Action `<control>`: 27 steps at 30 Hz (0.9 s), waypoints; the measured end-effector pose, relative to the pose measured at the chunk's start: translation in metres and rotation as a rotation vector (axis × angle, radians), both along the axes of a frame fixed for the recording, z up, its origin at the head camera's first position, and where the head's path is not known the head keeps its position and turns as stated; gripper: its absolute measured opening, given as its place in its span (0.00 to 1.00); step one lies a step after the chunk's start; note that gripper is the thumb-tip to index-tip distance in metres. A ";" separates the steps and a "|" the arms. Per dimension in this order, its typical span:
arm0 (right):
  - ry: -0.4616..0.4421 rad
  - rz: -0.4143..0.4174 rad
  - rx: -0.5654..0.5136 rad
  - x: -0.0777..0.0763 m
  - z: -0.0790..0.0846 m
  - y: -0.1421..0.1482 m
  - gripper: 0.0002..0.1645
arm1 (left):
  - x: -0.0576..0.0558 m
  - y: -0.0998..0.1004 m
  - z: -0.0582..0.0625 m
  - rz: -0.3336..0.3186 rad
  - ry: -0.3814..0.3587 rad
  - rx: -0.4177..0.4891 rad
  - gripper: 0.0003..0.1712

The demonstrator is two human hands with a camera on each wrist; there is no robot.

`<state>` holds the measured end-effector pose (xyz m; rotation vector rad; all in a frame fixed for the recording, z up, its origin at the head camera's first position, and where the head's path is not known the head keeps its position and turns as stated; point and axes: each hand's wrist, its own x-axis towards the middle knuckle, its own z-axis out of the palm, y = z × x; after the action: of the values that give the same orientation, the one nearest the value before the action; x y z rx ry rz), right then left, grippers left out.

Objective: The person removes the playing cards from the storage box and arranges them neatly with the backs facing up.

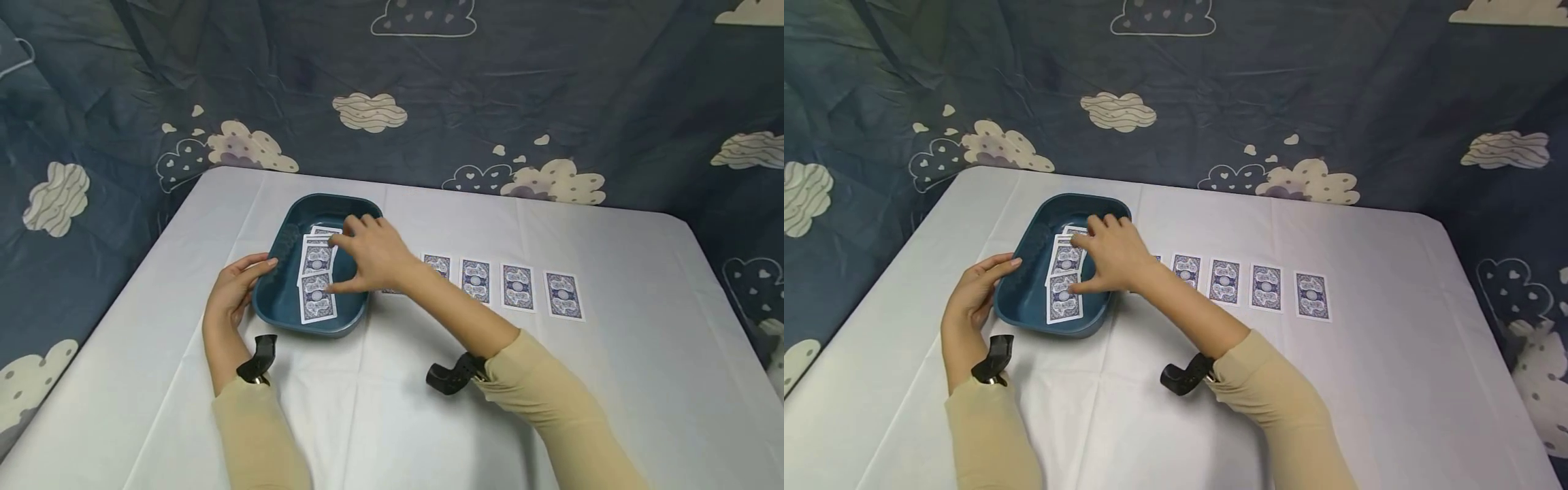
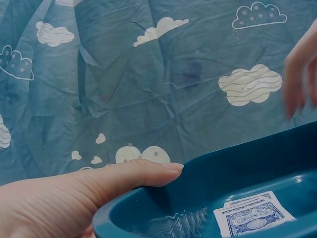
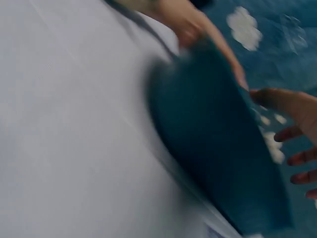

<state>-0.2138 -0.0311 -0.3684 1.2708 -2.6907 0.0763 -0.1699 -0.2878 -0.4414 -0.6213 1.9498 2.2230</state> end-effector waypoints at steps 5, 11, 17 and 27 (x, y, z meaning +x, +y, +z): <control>-0.095 0.039 0.154 0.013 -0.022 -0.041 0.55 | 0.000 -0.001 -0.001 -0.014 0.002 -0.020 0.18; -0.210 -0.032 0.240 0.014 -0.041 -0.059 0.61 | -0.001 -0.001 -0.001 -0.021 0.007 -0.024 0.19; -0.244 -0.059 0.230 0.013 -0.047 -0.059 0.61 | -0.001 -0.001 -0.003 -0.015 0.019 -0.049 0.19; -0.242 -0.010 0.202 0.015 -0.047 -0.057 0.53 | -0.002 -0.001 -0.003 -0.002 0.020 -0.028 0.19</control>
<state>-0.1992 -0.0882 -0.4151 1.3843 -2.9750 -0.0481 -0.1717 -0.2883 -0.4439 -0.6023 1.9940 2.2128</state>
